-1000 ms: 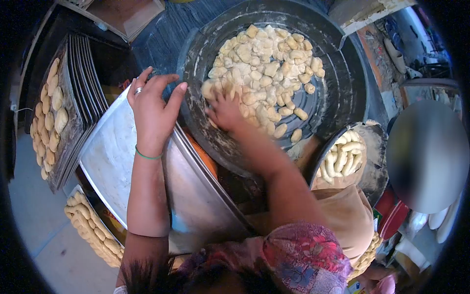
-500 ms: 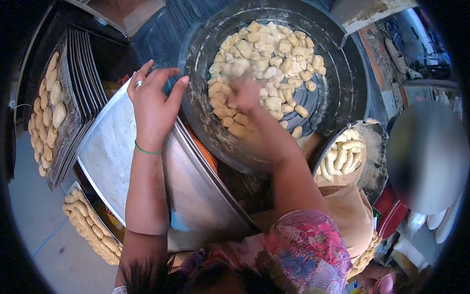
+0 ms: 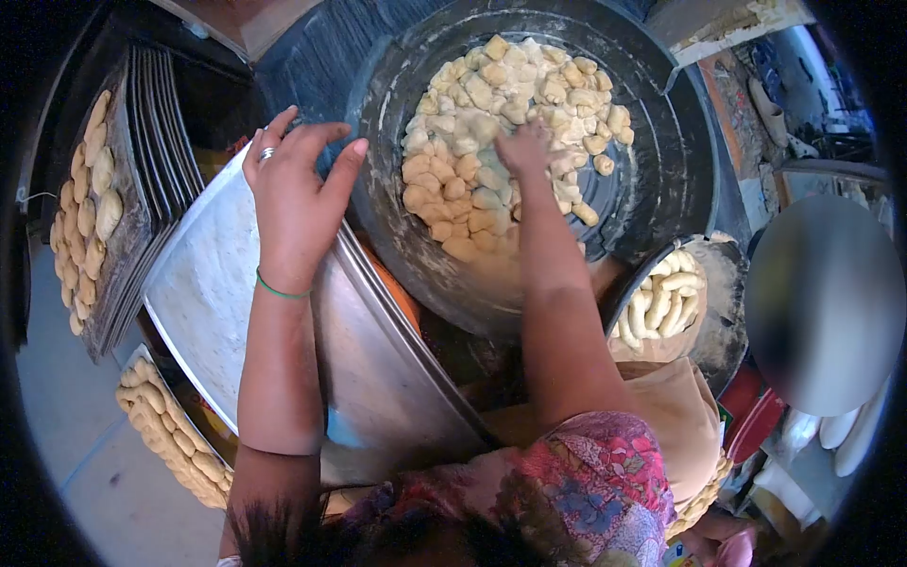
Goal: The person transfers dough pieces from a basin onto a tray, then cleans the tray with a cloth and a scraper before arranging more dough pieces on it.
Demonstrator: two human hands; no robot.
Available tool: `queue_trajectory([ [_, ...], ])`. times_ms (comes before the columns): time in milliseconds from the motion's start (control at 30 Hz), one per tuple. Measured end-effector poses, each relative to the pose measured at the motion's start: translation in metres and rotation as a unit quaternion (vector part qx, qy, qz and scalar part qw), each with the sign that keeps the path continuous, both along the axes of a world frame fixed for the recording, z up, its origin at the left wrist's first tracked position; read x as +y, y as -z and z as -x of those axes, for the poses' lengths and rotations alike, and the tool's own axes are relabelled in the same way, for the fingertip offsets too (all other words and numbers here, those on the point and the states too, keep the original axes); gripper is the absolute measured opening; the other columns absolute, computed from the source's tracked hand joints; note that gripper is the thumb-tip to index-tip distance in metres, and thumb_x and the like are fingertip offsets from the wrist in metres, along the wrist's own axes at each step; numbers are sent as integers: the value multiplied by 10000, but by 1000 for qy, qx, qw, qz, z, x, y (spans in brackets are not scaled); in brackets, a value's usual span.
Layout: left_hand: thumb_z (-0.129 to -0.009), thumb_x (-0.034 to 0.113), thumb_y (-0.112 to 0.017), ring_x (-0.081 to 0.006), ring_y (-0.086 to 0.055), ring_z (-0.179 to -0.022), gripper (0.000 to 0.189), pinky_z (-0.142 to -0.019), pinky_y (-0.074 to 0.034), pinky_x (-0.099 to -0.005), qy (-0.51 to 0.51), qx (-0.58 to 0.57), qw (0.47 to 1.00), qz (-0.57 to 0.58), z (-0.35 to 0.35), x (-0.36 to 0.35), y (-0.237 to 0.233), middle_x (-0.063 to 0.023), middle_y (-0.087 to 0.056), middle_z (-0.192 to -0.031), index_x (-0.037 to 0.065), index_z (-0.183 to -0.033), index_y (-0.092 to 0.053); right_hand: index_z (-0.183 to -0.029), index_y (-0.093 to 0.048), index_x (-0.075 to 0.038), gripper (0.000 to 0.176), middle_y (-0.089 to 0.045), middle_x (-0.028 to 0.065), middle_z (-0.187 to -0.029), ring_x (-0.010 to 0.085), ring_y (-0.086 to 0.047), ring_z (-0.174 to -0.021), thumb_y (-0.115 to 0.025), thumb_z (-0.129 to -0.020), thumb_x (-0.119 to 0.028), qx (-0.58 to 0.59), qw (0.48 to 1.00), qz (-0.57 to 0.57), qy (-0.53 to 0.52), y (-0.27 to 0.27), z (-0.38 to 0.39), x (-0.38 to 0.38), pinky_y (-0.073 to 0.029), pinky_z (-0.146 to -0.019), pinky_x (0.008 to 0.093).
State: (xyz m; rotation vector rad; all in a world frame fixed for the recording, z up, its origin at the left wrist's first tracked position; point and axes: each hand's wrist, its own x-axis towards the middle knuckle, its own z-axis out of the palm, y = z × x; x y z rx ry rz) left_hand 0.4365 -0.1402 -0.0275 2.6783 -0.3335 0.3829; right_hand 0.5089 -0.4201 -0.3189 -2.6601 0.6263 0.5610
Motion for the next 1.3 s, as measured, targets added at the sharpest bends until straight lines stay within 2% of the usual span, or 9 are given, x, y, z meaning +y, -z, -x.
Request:
queue_trajectory([
  [100, -876, 343, -679, -325, -503, -1253, 285, -1119, -213, -479, 3, 2, 1000, -8, 1, -1, 0, -86, -714, -997, 82, -979, -730, -1496, -290, -45, 1010, -277, 236, -1549, 359, -270, -1444, -588, -782, -694, 38, 997, -60, 0, -41, 5, 48, -36, -1143, 650],
  [200, -874, 337, -679, -327, -503, -1253, 279, -1118, -214, -479, 5, -4, 1000, -10, -1, -1, -1, -87, -713, -997, 84, -982, -729, -1390, -381, -28, 925, -509, 240, -1329, 335, -478, -1287, -732, -739, -585, -86, 955, -253, -127, -19, 13, 15, -353, -1048, 556],
  [233, -874, 336, -679, -328, -502, -1254, 277, -1119, -214, -479, 4, -2, 1000, -8, 1, -1, 0, -87, -713, -998, 85, -983, -729, -1235, -463, -31, 698, -618, 130, -1050, 248, -601, -1031, -764, -773, -459, -85, 920, -377, 63, -20, 8, 1, -505, -811, 415],
  [333, -874, 329, -680, -329, -497, -1261, 275, -1120, -209, -475, 4, 4, 1000, -3, 1, -1, 0, -89, -712, -999, 83, -988, -727, -1207, -509, -48, 555, -622, 106, -1019, 187, -589, -941, -683, -863, -446, -47, 789, -544, 282, 31, -24, -66, -484, -765, 338],
  [567, -850, 319, -678, -351, -495, -1236, 273, -1110, -209, -501, 5, -17, 1000, -1, -2, -3, 1, -104, -701, -972, 77, -967, -725, -1214, -589, -64, 565, -584, 70, -1106, 156, -547, -898, -671, -863, -499, -81, 694, -631, 338, 19, -41, -17, -441, -782, 297],
  [700, -849, 323, -681, -356, -492, -1237, 277, -1109, -209, -502, 8, -3, 1000, -1, 0, -3, 1, -109, -702, -972, 77, -969, -725, -1306, -529, -26, 713, -624, 121, -1123, 246, -597, -1009, -621, -870, -583, -82, 745, -603, 274, 36, -39, 5, -473, -874, 361],
  [833, -850, 323, -678, -356, -491, -1239, 276, -1108, -210, -498, 5, 0, 1000, 0, 1, -4, -1, -107, -702, -977, 78, -969, -725, -1303, -551, 84, 864, -563, 285, -1311, 359, -532, -1244, -570, -859, -658, -52, 928, -311, 199, 12, -50, 36, -371, -1068, 397],
  [1067, -857, 320, -681, -341, -489, -1252, 274, -1114, -204, -490, 5, -2, 1000, -3, 0, -2, 1, -100, -705, -991, 80, -981, -727, -1364, -509, 53, 986, -510, 267, -1384, 369, -485, -1294, -577, -787, -744, -40, 813, -578, 59, 12, -37, 46, -338, -1095, 422],
  [1300, -864, 333, -695, -325, -491, -1262, 275, -1118, -201, -477, 2, 2, 1000, 3, 0, -1, 0, -90, -715, -993, 90, -988, -730, -1407, -417, 93, 1118, -458, 288, -1416, 370, -412, -1354, -649, -720, -758, 61, 897, -437, 19, 2, -26, 38, -341, -1098, 440],
])
